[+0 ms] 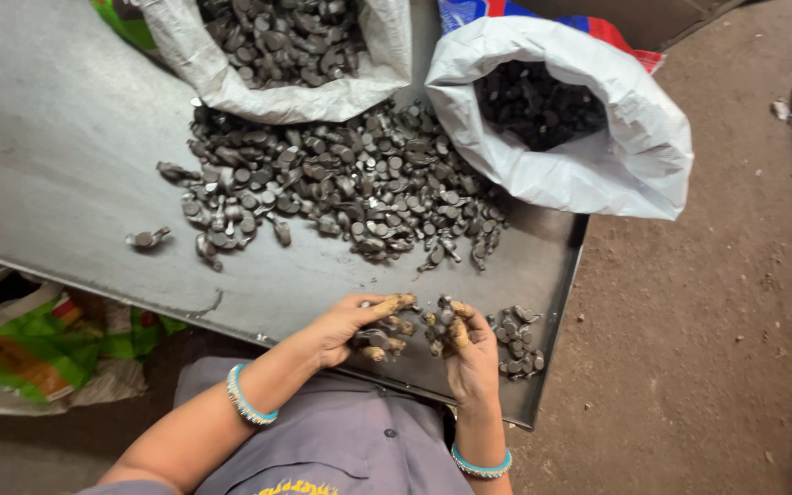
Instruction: The person sorts small dark metal castings spread on a metal table, picking up pieces by hand, briefly handling them, and placing selected pieces into an open white paper bag. They repeatedly reach into the pile, move pieces aside, and transfer handfuls of parts into the bag.
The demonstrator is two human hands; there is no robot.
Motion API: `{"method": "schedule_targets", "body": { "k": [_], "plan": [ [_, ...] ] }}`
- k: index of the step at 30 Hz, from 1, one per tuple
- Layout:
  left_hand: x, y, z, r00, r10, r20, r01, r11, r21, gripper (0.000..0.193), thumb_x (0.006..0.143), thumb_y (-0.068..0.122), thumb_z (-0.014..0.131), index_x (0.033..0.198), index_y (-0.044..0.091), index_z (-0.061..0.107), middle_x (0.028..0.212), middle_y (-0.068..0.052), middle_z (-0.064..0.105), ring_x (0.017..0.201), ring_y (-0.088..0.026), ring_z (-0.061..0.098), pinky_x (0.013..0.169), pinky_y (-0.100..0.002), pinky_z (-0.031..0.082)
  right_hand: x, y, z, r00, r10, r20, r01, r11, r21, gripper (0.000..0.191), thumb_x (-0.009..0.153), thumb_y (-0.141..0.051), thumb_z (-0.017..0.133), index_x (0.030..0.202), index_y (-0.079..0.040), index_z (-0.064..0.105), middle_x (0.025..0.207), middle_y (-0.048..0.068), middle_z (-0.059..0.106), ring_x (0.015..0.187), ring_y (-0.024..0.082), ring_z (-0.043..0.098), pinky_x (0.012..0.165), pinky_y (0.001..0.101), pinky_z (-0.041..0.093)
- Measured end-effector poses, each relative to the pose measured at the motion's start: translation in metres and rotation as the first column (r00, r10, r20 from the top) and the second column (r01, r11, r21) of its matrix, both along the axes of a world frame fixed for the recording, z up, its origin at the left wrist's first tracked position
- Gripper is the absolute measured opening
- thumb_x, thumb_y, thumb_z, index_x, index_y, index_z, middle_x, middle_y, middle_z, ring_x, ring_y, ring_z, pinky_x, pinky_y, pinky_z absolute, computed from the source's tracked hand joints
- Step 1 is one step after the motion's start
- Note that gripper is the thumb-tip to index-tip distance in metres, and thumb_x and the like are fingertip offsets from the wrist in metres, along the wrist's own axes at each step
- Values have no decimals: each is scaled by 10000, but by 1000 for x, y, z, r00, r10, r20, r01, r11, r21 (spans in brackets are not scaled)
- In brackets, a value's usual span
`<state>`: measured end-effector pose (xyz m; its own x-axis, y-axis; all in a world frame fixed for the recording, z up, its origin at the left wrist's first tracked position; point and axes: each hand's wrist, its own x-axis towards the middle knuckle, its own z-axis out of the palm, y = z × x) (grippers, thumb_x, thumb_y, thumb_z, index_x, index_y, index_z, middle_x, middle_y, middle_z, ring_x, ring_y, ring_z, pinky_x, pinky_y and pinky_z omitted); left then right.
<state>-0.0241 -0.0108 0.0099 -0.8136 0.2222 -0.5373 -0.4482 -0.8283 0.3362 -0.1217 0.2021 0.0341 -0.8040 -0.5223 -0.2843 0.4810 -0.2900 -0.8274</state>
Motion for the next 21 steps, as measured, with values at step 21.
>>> {"method": "schedule_targets", "body": {
  "k": [21],
  "plan": [
    [-245, -29, 106, 875, 356, -327, -312, 933, 181, 606, 970, 641, 581, 1200, 83, 534, 1072, -105, 582, 924, -264, 615, 841, -445, 599, 33, -64, 34, 170, 657, -734, 378, 645, 665, 359, 722, -47, 757, 1074, -105, 721, 1205, 54, 738, 1181, 279, 604, 866, 442, 418]
  ]
}}
